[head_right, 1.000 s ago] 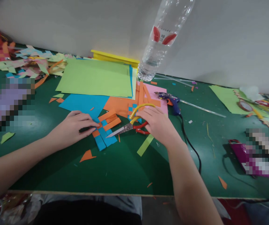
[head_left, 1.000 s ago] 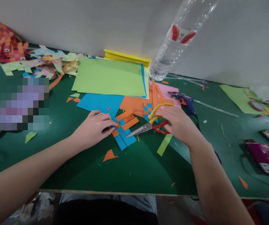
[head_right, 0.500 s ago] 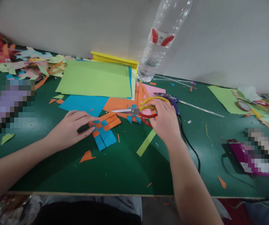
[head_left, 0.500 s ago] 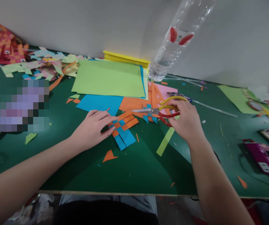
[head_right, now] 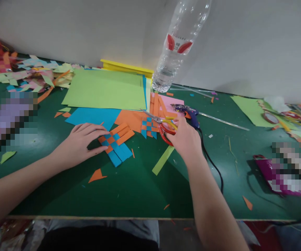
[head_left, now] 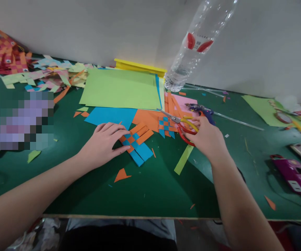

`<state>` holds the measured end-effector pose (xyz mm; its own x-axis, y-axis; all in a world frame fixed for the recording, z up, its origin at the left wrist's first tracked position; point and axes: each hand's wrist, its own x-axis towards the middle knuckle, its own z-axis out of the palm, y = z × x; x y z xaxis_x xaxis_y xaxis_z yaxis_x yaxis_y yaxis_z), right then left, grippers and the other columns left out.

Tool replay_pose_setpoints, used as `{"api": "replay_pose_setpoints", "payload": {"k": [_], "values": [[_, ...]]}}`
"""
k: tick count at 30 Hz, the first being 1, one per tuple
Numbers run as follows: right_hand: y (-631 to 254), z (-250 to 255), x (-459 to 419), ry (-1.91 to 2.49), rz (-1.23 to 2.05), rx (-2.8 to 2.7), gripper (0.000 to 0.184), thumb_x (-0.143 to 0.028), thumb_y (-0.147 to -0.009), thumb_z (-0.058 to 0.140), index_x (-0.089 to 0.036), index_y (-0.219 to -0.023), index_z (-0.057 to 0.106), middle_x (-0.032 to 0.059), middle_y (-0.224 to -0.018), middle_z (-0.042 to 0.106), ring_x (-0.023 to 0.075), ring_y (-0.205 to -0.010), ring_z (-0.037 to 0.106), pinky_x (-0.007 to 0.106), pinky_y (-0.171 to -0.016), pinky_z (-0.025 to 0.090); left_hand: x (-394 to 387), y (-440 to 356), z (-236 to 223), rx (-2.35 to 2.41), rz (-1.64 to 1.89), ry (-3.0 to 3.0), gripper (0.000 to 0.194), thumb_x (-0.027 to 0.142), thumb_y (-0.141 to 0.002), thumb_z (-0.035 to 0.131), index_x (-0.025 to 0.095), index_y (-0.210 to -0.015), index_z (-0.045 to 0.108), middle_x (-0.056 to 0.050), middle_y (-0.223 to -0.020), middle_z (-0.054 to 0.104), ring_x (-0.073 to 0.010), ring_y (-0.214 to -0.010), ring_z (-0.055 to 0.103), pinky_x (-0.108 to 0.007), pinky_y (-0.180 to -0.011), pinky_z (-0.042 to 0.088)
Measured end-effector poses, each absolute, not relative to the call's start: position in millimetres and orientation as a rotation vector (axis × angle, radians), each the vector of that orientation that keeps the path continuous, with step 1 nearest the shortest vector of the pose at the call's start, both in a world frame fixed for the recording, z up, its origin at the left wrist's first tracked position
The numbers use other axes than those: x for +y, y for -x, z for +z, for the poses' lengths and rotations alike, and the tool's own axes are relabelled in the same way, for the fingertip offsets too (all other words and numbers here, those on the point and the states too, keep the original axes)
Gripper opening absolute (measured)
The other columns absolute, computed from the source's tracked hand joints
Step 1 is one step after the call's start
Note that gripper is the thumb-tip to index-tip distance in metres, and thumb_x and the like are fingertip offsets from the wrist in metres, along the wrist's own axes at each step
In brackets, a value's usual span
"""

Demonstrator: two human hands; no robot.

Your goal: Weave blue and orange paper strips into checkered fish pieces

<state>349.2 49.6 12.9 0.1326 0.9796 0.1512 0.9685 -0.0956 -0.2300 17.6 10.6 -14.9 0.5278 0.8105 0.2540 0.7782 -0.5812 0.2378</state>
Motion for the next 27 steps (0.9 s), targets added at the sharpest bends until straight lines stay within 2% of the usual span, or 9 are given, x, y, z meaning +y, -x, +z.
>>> {"api": "replay_pose_setpoints", "payload": {"k": [8,16,24,27], "values": [[-348,15,48,2.049,0.057,-1.854,0.043,-0.045,-0.067,0.068,-0.023,-0.102,0.056,0.0117,-0.104,0.069,0.0331,-0.093,0.067,0.046,-0.074,0.052,11,-17,-17,1.389,0.428,-2.645,0.037,0.046,-0.093,0.054,0.022,-0.121,0.057,-0.007,-0.127,0.059,-0.0289,-0.123,0.048,-0.046,-0.101,0.033],[-353,14,51,2.038,0.095,-1.684,0.046,-0.044,-0.064,0.072,-0.023,-0.102,0.056,0.0093,-0.097,0.07,0.0316,-0.089,0.067,0.051,-0.078,0.053,11,-18,-17,1.38,0.425,-2.643,0.036,0.045,-0.093,0.054,0.023,-0.121,0.057,-0.007,-0.127,0.059,-0.0281,-0.123,0.048,-0.046,-0.101,0.034],[-362,7,57,1.834,0.275,-1.408,0.044,-0.047,-0.064,0.071,-0.023,-0.098,0.058,0.0081,-0.096,0.069,0.0262,-0.086,0.067,0.05,-0.081,0.055,11,-19,-17,1.379,0.427,-2.625,0.036,0.045,-0.093,0.054,0.022,-0.121,0.057,-0.007,-0.127,0.06,-0.0285,-0.123,0.049,-0.047,-0.102,0.034],[-361,10,56,1.712,0.297,-1.368,0.044,-0.042,-0.064,0.07,-0.022,-0.099,0.056,0.0077,-0.093,0.068,0.0237,-0.083,0.067,0.047,-0.08,0.056,11,-19,-17,1.38,0.434,-2.623,0.036,0.044,-0.093,0.055,0.022,-0.121,0.057,-0.007,-0.127,0.06,-0.0286,-0.123,0.049,-0.047,-0.102,0.034]]}}
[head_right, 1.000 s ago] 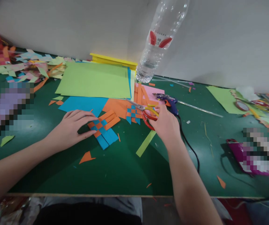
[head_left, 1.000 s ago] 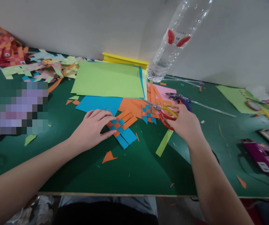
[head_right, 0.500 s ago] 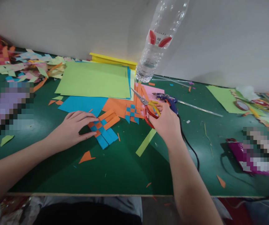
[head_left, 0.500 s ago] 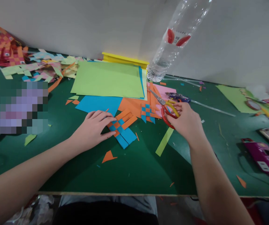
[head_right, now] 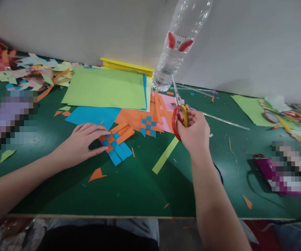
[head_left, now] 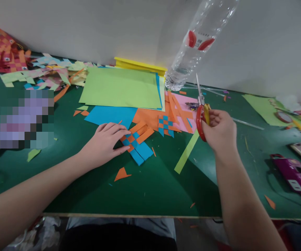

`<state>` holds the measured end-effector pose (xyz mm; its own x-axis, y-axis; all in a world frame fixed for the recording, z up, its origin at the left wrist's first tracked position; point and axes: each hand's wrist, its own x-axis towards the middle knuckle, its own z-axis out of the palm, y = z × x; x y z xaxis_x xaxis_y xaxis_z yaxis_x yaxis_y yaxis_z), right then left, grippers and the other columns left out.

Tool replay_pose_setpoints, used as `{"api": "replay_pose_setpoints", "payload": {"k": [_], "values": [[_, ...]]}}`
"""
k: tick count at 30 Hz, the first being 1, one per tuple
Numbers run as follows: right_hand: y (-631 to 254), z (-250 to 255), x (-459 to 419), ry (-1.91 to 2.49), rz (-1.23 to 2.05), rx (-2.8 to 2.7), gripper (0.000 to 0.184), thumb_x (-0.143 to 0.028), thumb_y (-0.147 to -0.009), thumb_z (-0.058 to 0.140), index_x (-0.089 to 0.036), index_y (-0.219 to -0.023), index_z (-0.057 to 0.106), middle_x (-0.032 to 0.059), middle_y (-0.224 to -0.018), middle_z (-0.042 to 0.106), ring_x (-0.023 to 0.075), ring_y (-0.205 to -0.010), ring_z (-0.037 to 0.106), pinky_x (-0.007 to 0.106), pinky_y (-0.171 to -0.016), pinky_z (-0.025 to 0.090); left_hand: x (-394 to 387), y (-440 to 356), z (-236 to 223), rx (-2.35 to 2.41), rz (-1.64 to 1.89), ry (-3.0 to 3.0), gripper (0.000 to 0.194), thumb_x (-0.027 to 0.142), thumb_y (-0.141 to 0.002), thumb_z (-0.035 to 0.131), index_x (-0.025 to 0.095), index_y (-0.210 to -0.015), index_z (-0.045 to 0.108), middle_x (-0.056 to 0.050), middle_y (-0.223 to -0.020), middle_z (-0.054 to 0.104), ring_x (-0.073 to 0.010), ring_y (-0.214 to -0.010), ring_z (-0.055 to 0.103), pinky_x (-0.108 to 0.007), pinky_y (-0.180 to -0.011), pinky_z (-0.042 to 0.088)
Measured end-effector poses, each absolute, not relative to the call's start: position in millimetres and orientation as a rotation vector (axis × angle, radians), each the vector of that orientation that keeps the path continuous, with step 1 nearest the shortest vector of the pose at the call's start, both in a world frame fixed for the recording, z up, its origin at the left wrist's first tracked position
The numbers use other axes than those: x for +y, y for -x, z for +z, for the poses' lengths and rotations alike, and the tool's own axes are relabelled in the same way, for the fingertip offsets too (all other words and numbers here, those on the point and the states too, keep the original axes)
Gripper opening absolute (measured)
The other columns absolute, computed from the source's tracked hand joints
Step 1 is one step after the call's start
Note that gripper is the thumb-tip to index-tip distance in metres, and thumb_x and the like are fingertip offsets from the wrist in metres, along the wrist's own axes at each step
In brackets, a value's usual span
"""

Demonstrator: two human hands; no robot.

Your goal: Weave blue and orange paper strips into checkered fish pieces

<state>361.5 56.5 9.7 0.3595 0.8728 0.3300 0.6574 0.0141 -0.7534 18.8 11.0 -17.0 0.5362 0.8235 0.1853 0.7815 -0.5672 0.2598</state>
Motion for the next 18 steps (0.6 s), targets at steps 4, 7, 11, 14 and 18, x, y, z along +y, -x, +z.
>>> {"api": "replay_pose_setpoints", "payload": {"k": [4,7,11,14,18], "values": [[-359,15,53,1.658,0.202,-1.489,0.044,-0.037,-0.063,0.071,-0.024,-0.102,0.056,0.007,-0.098,0.068,0.0248,-0.088,0.066,0.047,-0.082,0.055,11,-17,-16,1.378,0.435,-2.61,0.036,0.044,-0.092,0.056,0.023,-0.121,0.057,-0.006,-0.127,0.06,-0.0284,-0.123,0.049,-0.047,-0.102,0.034],[-356,18,49,1.693,0.191,-1.623,0.043,-0.036,-0.063,0.071,-0.027,-0.103,0.058,0.0066,-0.101,0.068,0.0276,-0.092,0.066,0.048,-0.082,0.054,11,-16,-15,1.356,0.436,-2.601,0.036,0.045,-0.092,0.056,0.024,-0.121,0.056,-0.006,-0.129,0.06,-0.0279,-0.123,0.048,-0.047,-0.103,0.032],[-350,24,45,1.681,0.161,-1.92,0.041,-0.032,-0.07,0.065,-0.025,-0.109,0.057,0.0096,-0.117,0.065,0.0309,-0.103,0.064,0.048,-0.086,0.053,13,-15,-14,1.305,0.43,-2.602,0.037,0.046,-0.091,0.056,0.026,-0.122,0.055,-0.005,-0.129,0.061,-0.0278,-0.124,0.047,-0.048,-0.106,0.03],[-346,26,42,1.576,0.085,-2.122,0.041,-0.034,-0.072,0.064,-0.023,-0.111,0.057,0.0116,-0.12,0.063,0.0322,-0.106,0.062,0.047,-0.086,0.051,15,-13,-14,1.271,0.438,-2.611,0.037,0.044,-0.091,0.057,0.026,-0.123,0.054,-0.004,-0.128,0.061,-0.0283,-0.127,0.045,-0.05,-0.109,0.026],[-345,26,41,1.467,0.054,-2.285,0.041,-0.033,-0.07,0.067,-0.024,-0.108,0.056,0.0105,-0.12,0.063,0.032,-0.11,0.059,0.047,-0.091,0.045,16,-11,-13,1.237,0.416,-2.609,0.034,0.041,-0.092,0.056,0.027,-0.123,0.054,-0.003,-0.129,0.06,-0.0276,-0.13,0.042,-0.051,-0.111,0.023]]}}
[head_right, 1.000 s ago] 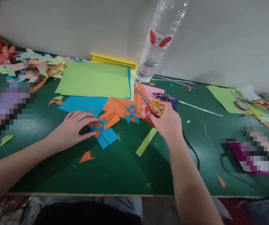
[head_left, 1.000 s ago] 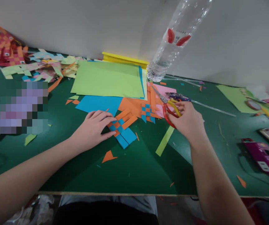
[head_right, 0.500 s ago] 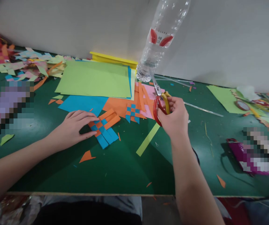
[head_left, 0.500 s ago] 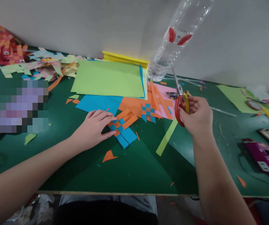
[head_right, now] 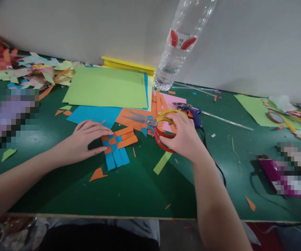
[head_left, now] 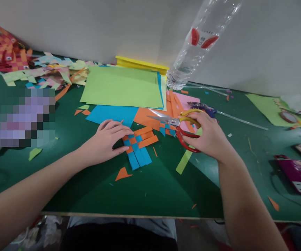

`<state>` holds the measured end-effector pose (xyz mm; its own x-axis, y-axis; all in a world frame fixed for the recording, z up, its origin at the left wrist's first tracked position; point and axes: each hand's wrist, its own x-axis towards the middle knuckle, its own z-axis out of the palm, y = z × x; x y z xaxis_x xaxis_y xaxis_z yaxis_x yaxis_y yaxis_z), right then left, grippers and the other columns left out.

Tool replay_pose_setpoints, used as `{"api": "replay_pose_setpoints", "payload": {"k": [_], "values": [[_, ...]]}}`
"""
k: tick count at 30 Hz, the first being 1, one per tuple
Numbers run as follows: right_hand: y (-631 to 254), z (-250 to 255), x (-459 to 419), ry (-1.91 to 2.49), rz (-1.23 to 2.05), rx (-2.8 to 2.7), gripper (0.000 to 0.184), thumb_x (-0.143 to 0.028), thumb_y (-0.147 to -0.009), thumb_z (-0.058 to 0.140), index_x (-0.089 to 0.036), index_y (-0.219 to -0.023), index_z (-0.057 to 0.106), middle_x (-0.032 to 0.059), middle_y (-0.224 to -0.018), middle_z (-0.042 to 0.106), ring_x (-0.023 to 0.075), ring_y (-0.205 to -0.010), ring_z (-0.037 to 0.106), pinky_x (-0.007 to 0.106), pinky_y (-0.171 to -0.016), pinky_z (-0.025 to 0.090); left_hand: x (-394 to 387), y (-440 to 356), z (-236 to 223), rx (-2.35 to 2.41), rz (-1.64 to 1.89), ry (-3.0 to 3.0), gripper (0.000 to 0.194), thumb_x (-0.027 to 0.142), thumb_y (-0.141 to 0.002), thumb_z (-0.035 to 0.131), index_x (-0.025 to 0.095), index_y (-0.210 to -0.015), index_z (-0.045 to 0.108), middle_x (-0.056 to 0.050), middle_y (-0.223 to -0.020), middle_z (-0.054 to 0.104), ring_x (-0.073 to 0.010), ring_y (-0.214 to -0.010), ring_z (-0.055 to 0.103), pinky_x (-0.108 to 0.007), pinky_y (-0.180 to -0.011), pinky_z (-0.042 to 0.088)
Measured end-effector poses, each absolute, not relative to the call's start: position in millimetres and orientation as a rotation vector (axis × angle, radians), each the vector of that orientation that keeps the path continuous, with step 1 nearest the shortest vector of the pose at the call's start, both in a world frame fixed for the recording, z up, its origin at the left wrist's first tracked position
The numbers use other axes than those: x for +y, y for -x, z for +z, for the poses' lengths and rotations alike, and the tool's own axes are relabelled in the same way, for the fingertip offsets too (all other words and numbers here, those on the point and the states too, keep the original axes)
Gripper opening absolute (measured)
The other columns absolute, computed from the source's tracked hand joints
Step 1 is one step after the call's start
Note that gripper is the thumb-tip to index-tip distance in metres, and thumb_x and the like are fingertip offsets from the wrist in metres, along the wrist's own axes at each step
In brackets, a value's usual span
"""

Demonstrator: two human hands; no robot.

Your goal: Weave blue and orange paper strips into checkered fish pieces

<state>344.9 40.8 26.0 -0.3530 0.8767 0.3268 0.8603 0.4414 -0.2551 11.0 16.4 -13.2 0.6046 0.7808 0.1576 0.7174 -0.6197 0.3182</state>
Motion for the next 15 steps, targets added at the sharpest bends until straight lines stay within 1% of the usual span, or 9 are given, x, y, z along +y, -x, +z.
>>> {"api": "replay_pose_setpoints", "payload": {"k": [5,8,11,13,15], "values": [[-348.4,25.0,41.4,1.384,0.095,-2.401,0.044,-0.034,-0.07,0.07,-0.024,-0.11,0.055,0.0095,-0.117,0.064,0.0317,-0.112,0.058,0.048,-0.094,0.042,15.9,-8.2,-12.2,1.18,0.372,-2.611,0.033,0.036,-0.093,0.054,0.028,-0.125,0.052,-0.002,-0.133,0.059,-0.027,-0.133,0.039,-0.053,-0.114,0.02],[-349.4,25.8,42.0,1.31,0.108,-2.471,0.041,-0.033,-0.071,0.07,-0.025,-0.109,0.057,0.0076,-0.114,0.066,0.0306,-0.113,0.057,0.047,-0.096,0.04,15.7,-9.0,-12.6,1.184,0.384,-2.617,0.037,0.031,-0.095,0.048,0.025,-0.132,0.046,-0.005,-0.134,0.057,-0.0261,-0.135,0.038,-0.052,-0.115,0.022],[-349.6,26.7,43.0,1.263,0.136,-2.524,0.036,-0.03,-0.071,0.069,-0.026,-0.105,0.059,0.0065,-0.114,0.066,0.0292,-0.113,0.058,0.045,-0.095,0.041,15.6,-11.5,-12.6,1.252,0.433,-2.613,0.04,0.026,-0.097,0.04,0.02,-0.138,0.04,-0.01,-0.136,0.055,-0.0252,-0.133,0.042,-0.051,-0.114,0.025],[-350.1,26.6,43.9,1.256,0.138,-2.546,0.035,-0.029,-0.071,0.069,-0.026,-0.104,0.059,0.0064,-0.114,0.065,0.0292,-0.113,0.058,0.045,-0.095,0.041,15.6,-12.7,-12.1,1.292,0.457,-2.608,0.04,0.028,-0.098,0.038,0.019,-0.137,0.04,-0.011,-0.136,0.054,-0.0255,-0.131,0.044,-0.051,-0.114,0.026],[-351.0,25.7,44.9,1.261,0.12,-2.558,0.037,-0.029,-0.07,0.07,-0.026,-0.105,0.06,0.0066,-0.115,0.065,0.0296,-0.113,0.058,0.046,-0.094,0.042,15.6,-13.0,-11.9,1.299,0.459,-2.614,0.041,0.032,-0.098,0.041,0.019,-0.136,0.041,-0.012,-0.136,0.055,-0.0262,-0.131,0.044,-0.052,-0.114,0.026]]}}
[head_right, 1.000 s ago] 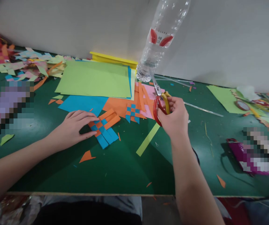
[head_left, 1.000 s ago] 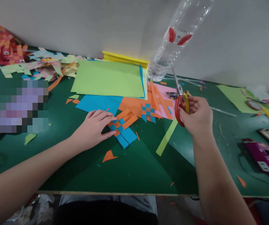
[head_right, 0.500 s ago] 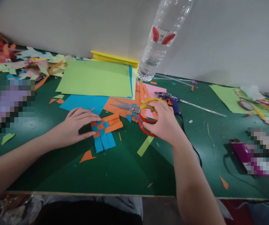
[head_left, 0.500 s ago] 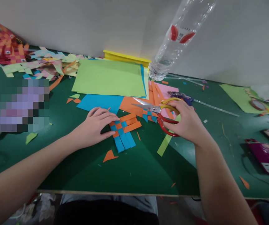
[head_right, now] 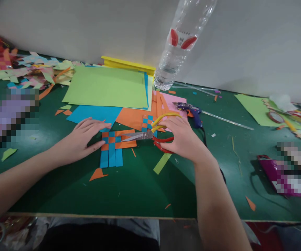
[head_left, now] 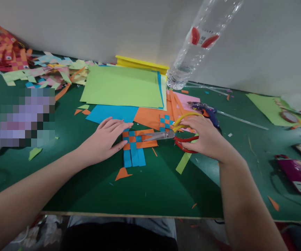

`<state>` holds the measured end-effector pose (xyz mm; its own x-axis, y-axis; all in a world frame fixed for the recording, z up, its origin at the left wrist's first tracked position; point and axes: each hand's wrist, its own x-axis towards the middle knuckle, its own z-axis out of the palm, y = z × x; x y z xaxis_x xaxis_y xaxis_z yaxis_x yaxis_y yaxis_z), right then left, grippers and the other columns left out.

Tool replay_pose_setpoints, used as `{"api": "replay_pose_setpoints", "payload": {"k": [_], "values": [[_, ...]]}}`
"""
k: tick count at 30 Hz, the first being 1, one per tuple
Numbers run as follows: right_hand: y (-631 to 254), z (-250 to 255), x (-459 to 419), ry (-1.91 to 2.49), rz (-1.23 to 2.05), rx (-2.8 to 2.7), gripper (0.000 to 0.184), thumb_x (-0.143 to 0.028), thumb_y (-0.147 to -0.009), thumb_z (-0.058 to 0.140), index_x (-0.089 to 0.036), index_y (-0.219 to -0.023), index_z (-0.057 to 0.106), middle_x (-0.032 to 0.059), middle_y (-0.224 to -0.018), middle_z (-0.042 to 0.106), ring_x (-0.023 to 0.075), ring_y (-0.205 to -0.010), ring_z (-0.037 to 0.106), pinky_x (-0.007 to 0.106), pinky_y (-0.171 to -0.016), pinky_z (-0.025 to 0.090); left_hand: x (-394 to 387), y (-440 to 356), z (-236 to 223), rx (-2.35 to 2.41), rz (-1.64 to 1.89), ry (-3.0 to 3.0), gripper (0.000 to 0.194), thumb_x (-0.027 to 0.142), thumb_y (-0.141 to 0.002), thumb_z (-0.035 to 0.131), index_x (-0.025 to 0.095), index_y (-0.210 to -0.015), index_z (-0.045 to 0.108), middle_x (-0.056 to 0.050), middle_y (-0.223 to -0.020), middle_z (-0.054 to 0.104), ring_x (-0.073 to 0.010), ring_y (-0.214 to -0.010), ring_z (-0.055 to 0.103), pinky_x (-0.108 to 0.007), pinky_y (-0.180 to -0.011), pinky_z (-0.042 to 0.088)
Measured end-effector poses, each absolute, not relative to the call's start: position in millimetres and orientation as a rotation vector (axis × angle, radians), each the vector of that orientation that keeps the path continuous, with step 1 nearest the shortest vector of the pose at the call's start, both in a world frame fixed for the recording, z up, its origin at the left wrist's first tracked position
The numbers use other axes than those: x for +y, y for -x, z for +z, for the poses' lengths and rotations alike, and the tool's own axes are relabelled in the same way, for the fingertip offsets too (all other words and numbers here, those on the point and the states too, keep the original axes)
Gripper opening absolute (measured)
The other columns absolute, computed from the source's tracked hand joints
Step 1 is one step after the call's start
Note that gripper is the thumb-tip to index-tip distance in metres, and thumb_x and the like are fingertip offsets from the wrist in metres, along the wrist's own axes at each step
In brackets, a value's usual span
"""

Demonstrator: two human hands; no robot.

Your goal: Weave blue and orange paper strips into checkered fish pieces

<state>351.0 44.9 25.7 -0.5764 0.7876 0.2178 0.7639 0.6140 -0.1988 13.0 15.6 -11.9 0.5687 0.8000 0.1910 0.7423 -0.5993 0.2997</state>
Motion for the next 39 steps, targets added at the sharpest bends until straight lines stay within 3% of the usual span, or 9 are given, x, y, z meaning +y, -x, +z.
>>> {"api": "replay_pose_setpoints", "payload": {"k": [13,39], "values": [[-349,18,46,1.258,0.127,-2.602,0.039,-0.029,-0.071,0.067,-0.027,-0.11,0.061,0.0063,-0.117,0.065,0.0307,-0.117,0.056,0.051,-0.099,0.041,17,-12,-16,1.244,0.406,-2.631,0.039,0.038,-0.095,0.05,0.022,-0.131,0.048,-0.008,-0.132,0.058,-0.0258,-0.132,0.043,-0.051,-0.115,0.025],[-347,16,47,1.17,0.138,-2.652,0.04,-0.029,-0.074,0.069,-0.026,-0.112,0.06,0.0071,-0.113,0.065,0.0296,-0.114,0.057,0.05,-0.098,0.043,16,-12,-15,1.227,0.396,-2.642,0.035,0.037,-0.096,0.049,0.022,-0.128,0.05,-0.007,-0.131,0.059,-0.0254,-0.131,0.043,-0.05,-0.116,0.024]]}}
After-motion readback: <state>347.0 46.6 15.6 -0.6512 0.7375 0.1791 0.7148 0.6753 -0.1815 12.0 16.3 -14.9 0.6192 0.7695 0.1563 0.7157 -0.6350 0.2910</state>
